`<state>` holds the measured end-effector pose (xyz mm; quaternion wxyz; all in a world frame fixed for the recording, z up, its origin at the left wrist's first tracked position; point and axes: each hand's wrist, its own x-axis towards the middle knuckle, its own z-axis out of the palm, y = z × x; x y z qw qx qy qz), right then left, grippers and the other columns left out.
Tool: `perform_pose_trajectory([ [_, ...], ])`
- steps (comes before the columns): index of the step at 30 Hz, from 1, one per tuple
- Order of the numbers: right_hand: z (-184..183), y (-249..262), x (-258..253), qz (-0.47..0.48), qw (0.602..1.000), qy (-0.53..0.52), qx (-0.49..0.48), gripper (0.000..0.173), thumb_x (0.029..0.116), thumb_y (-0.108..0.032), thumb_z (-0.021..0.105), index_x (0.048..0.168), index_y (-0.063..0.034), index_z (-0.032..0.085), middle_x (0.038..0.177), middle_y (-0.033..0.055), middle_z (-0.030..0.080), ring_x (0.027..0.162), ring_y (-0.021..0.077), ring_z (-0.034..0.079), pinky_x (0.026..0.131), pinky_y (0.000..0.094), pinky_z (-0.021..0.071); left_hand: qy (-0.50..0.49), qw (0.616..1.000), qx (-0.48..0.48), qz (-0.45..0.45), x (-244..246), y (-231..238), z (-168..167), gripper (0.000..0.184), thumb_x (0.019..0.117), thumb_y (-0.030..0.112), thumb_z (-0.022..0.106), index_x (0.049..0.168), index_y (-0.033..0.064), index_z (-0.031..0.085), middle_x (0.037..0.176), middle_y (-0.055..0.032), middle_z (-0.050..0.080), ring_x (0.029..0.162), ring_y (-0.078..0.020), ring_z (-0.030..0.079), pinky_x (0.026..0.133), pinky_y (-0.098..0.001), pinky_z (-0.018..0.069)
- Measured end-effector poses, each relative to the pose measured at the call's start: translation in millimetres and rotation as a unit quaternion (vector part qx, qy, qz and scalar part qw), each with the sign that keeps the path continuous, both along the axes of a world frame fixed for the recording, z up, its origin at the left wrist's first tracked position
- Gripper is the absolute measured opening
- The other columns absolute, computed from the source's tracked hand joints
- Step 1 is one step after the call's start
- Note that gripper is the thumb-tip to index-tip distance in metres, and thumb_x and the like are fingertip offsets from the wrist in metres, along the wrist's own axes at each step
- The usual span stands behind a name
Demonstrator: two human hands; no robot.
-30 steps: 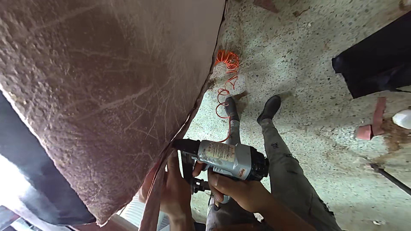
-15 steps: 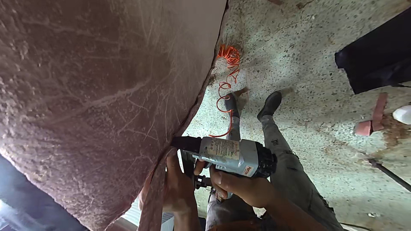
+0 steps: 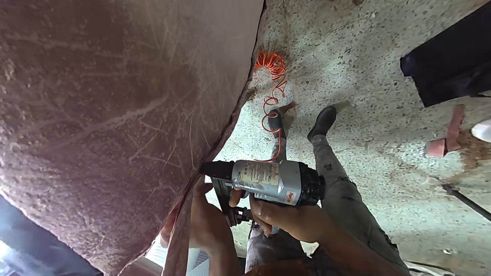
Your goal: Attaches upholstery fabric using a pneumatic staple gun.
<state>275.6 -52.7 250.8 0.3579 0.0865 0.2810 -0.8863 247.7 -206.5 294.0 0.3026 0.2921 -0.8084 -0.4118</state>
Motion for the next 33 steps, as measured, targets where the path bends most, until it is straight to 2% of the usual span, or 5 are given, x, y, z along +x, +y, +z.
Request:
perform_pose_trajectory([
  [5, 1.5, -5.1, -2.3, -0.001, 1.000, -0.001, 0.007, 0.017, 0.1019, -0.016, 0.058, 0.108, -0.0028, 0.067, 0.076, 0.0081, 0.063, 0.058, 0.0127, 0.058, 0.056, 0.0296, 0.0540, 0.008, 1.000, 0.019, -0.007, 5.6, -9.2, -2.6, 0.014, 0.0859, -0.008, 0.070, 0.090, 0.0012, 0.060, 0.074, -0.0081, 0.068, 0.067, -0.0222, 0.071, 0.061, -0.0395, 0.0637],
  [12, 5.5, -3.1, -7.1, -0.007, 1.000, 0.003, 0.021, 0.014, 0.0992, -0.016, 0.059, 0.101, -0.0053, 0.068, 0.069, 0.0048, 0.061, 0.057, 0.0113, 0.059, 0.055, 0.0278, 0.0535, -0.009, 1.000, 0.003, -0.021, 1.4, -6.7, -1.2, 0.032, 0.0843, -0.003, 0.077, 0.109, -0.0013, 0.057, 0.082, -0.0082, 0.069, 0.070, -0.0204, 0.071, 0.061, -0.0378, 0.0629],
  [17, -7.7, 27.1, -1.7, -0.047, 0.998, 0.000, 0.049, 0.016, 0.0989, -0.017, 0.061, 0.109, -0.0073, 0.069, 0.067, 0.0064, 0.060, 0.055, 0.0124, 0.059, 0.055, 0.0285, 0.0542, -0.096, 0.983, 0.034, -0.156, 10.5, -6.6, -16.4, 0.005, 0.0925, 0.006, 0.072, 0.096, 0.0026, 0.072, 0.081, -0.0029, 0.074, 0.071, -0.0170, 0.073, 0.068, -0.0348, 0.0645],
  [23, -35.0, 52.6, -14.0, -0.082, 0.991, -0.005, 0.101, 0.025, 0.0965, -0.005, 0.058, 0.120, -0.0060, 0.067, 0.101, 0.0156, 0.072, 0.053, 0.0161, 0.058, 0.049, 0.0290, 0.0529, -0.128, 0.971, 0.104, -0.173, -13.3, 24.5, -47.9, 0.021, 0.1028, 0.017, 0.063, 0.097, -0.0007, 0.073, 0.093, -0.0147, 0.077, 0.085, -0.0324, 0.077, 0.080, -0.0483, 0.0658],
  [33, -63.0, 32.3, -43.2, -0.032, 0.995, 0.009, 0.098, 0.019, 0.0961, -0.007, 0.059, 0.113, -0.0054, 0.067, 0.066, 0.0125, 0.061, 0.051, 0.0178, 0.058, 0.049, 0.0295, 0.0523, -0.029, 0.993, 0.016, -0.117, -7.5, 25.4, -90.1, 0.014, 0.1011, 0.010, 0.065, 0.096, -0.0007, 0.072, 0.086, -0.0103, 0.076, 0.080, -0.0278, 0.077, 0.076, -0.0466, 0.0670],
])
